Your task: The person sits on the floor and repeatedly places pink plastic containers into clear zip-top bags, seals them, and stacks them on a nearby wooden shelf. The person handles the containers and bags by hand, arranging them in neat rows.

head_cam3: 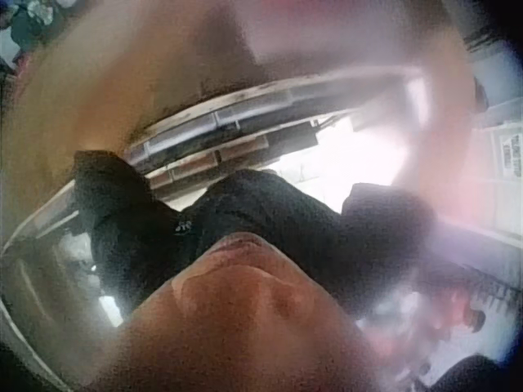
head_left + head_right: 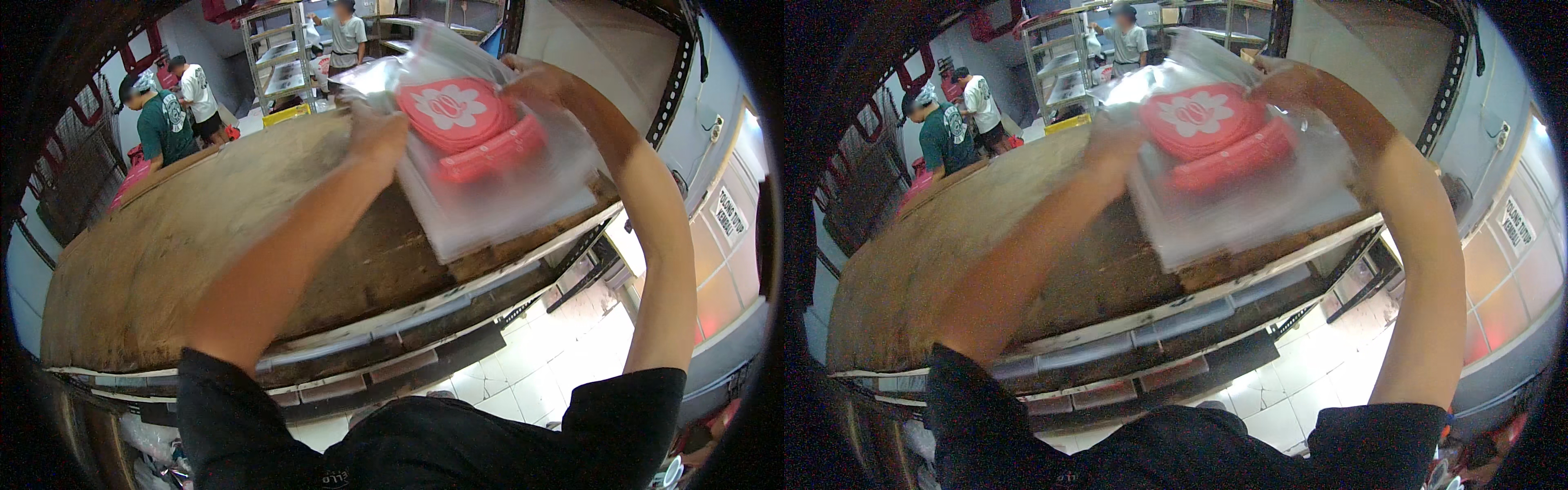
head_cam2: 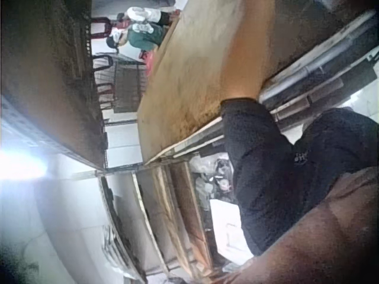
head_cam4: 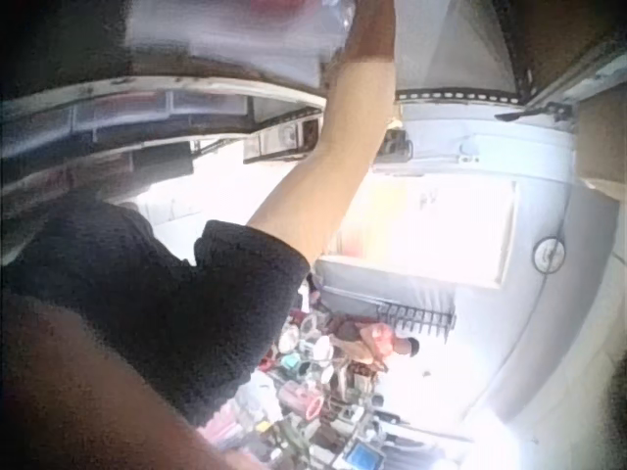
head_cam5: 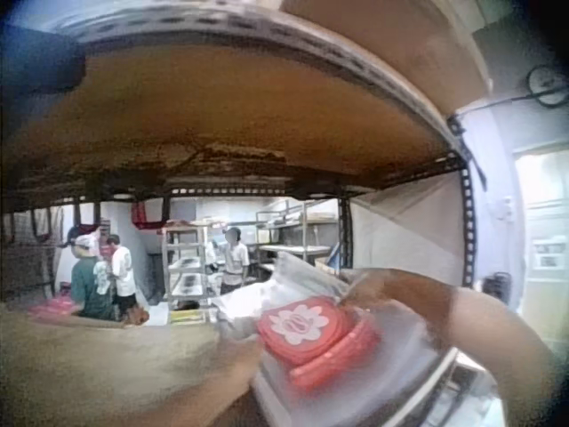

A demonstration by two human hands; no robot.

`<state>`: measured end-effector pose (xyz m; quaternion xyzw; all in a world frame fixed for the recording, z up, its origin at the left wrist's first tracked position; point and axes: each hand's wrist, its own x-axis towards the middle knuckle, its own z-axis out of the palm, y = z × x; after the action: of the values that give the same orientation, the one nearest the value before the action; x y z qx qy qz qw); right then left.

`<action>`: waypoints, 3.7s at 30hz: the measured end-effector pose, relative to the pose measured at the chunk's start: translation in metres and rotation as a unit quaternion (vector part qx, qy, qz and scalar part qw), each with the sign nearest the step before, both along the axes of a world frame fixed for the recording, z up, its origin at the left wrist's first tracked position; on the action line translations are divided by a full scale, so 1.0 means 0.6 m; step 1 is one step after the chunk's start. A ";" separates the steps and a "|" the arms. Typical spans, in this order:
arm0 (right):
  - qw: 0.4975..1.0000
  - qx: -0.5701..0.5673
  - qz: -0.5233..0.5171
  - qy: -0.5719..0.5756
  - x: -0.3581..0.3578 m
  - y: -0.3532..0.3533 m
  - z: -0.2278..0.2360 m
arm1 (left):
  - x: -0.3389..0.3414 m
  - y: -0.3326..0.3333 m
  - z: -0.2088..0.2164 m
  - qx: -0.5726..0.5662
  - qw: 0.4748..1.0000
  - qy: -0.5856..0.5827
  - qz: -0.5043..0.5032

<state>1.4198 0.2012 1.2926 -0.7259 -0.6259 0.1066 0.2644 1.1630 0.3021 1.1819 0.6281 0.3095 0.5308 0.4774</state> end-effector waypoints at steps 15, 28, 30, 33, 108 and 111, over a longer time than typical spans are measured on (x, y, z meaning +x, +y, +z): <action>0.993 -0.060 -0.009 0.102 0.171 -0.014 -0.154 | 0.146 0.085 -0.097 0.068 0.942 0.310 0.108; 0.979 -0.187 -0.066 -0.038 0.170 0.020 -0.116 | 0.137 0.037 -0.045 0.054 0.903 0.425 0.007; 0.981 -0.170 -0.089 0.032 0.176 0.023 -0.130 | 0.138 0.026 -0.047 0.053 0.919 0.390 0.033; 0.992 -0.102 -0.069 -0.034 0.166 0.036 -0.131 | 0.139 0.021 -0.056 0.056 0.940 0.332 0.059; 0.630 -0.021 0.764 -0.136 -1.541 -0.121 -0.277 | -1.108 -0.601 -0.421 -0.112 0.651 -0.583 0.473; 0.598 -0.022 0.790 -0.136 -1.641 -0.137 -0.427 | -1.166 -0.627 -0.529 -0.122 0.607 -0.585 0.524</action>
<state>0.4354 0.1192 1.0361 0.0399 -0.9811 0.1873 -0.0273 0.4634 -0.0740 0.8644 -0.1497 0.3022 0.9020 0.2695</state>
